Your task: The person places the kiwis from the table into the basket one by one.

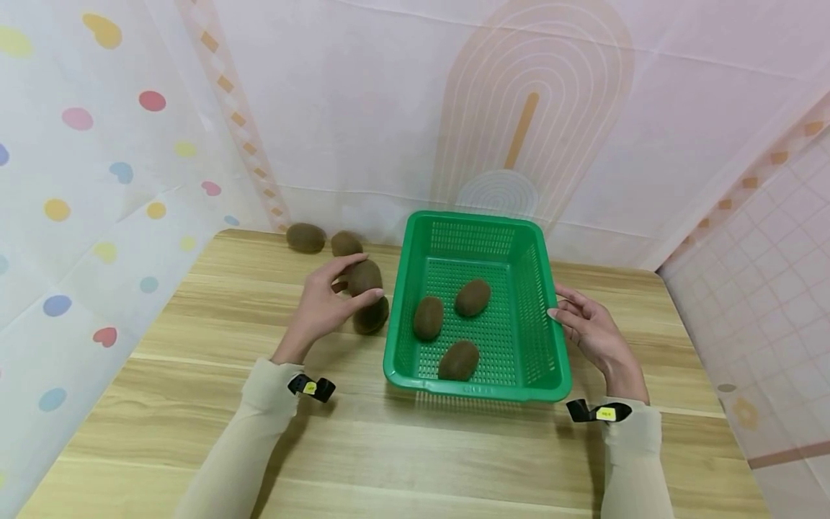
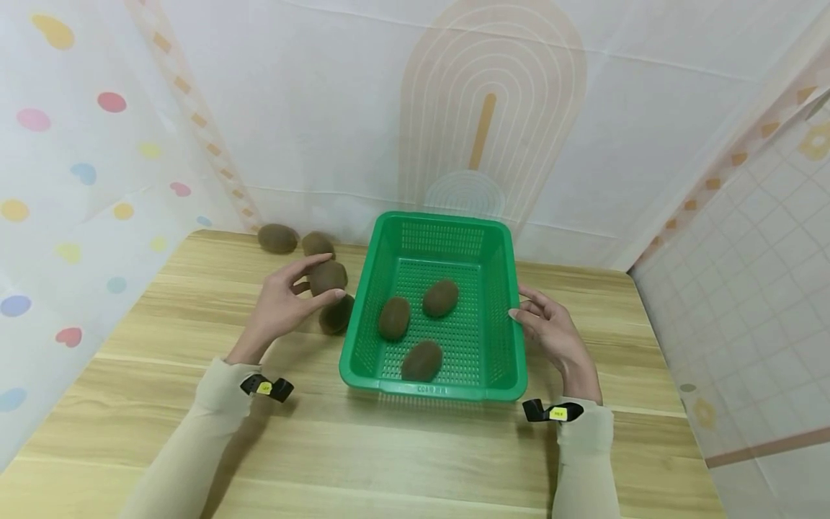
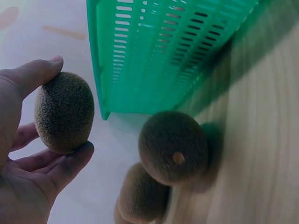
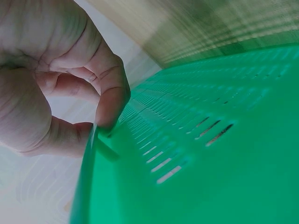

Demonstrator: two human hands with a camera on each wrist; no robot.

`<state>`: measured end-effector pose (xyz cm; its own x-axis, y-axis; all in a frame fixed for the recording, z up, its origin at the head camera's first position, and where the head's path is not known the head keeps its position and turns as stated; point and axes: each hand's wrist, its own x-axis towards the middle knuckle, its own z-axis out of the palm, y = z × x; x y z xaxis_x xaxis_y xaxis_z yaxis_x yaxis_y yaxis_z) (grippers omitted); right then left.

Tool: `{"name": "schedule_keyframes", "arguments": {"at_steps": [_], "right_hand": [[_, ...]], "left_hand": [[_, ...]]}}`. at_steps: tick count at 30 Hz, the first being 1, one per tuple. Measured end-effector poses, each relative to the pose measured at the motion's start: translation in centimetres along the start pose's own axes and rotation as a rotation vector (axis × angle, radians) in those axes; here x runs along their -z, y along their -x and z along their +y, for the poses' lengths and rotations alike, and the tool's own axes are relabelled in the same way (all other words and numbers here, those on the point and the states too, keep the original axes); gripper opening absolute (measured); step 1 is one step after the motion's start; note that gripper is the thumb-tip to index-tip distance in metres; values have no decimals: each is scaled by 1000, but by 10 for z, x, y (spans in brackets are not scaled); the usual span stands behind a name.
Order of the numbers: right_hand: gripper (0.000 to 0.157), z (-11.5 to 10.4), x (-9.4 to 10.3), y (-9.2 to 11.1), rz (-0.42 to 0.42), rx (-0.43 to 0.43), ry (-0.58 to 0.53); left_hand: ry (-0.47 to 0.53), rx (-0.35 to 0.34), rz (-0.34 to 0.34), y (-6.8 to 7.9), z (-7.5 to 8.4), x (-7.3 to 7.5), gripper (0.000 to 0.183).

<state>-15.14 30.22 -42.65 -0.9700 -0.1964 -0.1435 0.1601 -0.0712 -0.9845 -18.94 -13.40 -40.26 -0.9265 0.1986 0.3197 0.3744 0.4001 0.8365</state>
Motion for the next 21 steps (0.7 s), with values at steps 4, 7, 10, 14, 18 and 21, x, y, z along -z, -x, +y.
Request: {"name": "schedule_keyframes", "arguments": {"at_steps": [4, 7, 10, 14, 18, 21], "right_hand": [[66, 0, 0, 0, -4, 2, 0], [66, 1, 1, 0, -3, -1, 5], [65, 1, 1, 0, -3, -3, 6], [65, 1, 1, 0, -3, 0, 0], [65, 1, 1, 0, -2, -2, -4], [65, 1, 1, 0, -2, -1, -6]], "left_hand": [[-8, -37, -7, -2, 15, -2, 56], [-16, -60, -11, -5, 20, -4, 56], [-14, -75, -14, -9, 23, -6, 57], [-7, -94, -18, -13, 27, -9, 57], [-10, -96, -27, -17, 29, -11, 57], [-13, -88, -34, -23, 19, -15, 58]]}}
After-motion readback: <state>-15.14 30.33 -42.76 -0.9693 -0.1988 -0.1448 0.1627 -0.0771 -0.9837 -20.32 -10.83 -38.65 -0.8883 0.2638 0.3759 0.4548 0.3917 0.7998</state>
